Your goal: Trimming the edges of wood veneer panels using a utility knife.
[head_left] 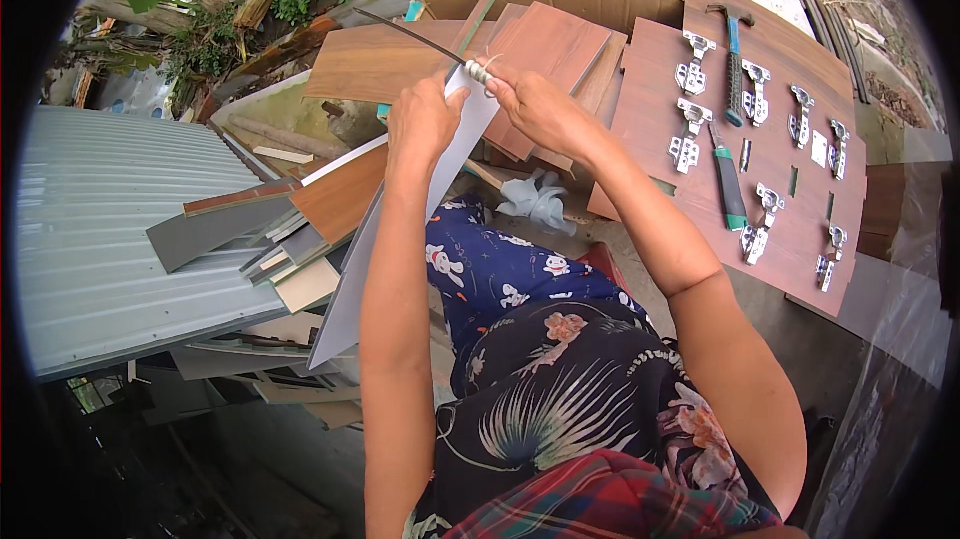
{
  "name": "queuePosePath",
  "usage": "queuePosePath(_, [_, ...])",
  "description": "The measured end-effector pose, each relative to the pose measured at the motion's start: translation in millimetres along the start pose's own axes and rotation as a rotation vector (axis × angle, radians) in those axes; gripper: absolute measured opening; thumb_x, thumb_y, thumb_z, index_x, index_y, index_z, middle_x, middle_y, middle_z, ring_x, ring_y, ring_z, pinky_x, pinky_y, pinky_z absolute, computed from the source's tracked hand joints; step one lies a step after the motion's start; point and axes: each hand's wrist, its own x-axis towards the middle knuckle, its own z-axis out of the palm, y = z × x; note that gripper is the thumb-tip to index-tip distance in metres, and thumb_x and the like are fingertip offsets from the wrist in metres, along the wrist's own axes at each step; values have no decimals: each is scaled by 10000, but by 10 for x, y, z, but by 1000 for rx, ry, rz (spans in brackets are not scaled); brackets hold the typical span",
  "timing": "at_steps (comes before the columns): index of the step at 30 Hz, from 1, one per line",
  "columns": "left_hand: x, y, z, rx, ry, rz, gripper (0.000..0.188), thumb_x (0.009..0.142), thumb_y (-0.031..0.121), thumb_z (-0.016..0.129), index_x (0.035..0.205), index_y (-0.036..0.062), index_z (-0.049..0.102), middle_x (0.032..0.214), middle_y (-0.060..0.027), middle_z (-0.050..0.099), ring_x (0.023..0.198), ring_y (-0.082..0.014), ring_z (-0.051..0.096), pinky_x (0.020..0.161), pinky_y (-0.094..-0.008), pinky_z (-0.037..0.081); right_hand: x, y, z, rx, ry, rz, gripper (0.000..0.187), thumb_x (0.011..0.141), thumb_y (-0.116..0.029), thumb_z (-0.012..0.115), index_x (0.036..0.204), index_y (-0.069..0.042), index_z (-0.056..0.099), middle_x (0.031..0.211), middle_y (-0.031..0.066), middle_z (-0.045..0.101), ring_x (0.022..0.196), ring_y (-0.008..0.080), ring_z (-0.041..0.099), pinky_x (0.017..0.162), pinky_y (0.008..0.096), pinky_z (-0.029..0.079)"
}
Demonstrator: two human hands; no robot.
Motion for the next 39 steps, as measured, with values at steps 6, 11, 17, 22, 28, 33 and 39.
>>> queuePosePath(6, [8,-37,-33,2,-12,-10,337,888,308,657,1125,73,703,965,-238,704,948,-423,659,833,-480,502,-496,65,35,46,84,2,371,1040,-212,406,1361,-56,505,1065,304,634,1014,478,594,856,497,452])
queuePosePath(11, [26,-54,-9,52,-13,-9,337,887,304,662,1110,55,702,978,-241,702,963,-420,658,838,-477,501,-766,-3,-77,-13,117,54,345,1038,-212,409,1310,-37,528,1068,308,633,1008,486,590,857,506,451])
queuePosePath(17, [79,-121,-14,-31,-19,6,331,885,298,661,1106,55,701,958,-247,699,943,-431,657,827,-488,498,-288,-11,-108,-82,51,9,387,1058,-250,405,1369,-43,507,1202,279,621,1085,455,591,933,439,456])
queuePosePath(22, [30,22,-24,-2,-1,0,322,889,297,654,1108,66,701,937,-244,699,928,-431,659,813,-493,498,169,81,92,-35,124,-126,398,1052,-243,406,1359,-8,504,1223,288,606,1097,468,578,934,467,460])
queuePosePath(28, [32,-91,-17,-25,-12,-32,319,886,298,654,1106,71,703,944,-231,706,927,-424,662,816,-483,499,-489,100,126,-86,148,28,358,1039,-225,417,1343,-69,526,991,310,646,973,503,590,827,523,464])
queuePosePath(33, [62,-119,9,0,3,-12,319,884,298,656,1103,71,704,950,-225,710,932,-414,666,823,-477,499,-769,-24,-57,-97,67,182,390,1053,-242,417,1408,-105,502,992,270,648,963,451,628,859,430,481])
queuePosePath(39, [27,-36,-2,-9,-27,-45,327,882,308,657,1102,70,703,957,-230,708,942,-419,663,829,-485,498,-288,-46,-40,-108,93,45,374,1042,-240,425,1357,-67,530,986,293,643,952,467,614,835,481,470])
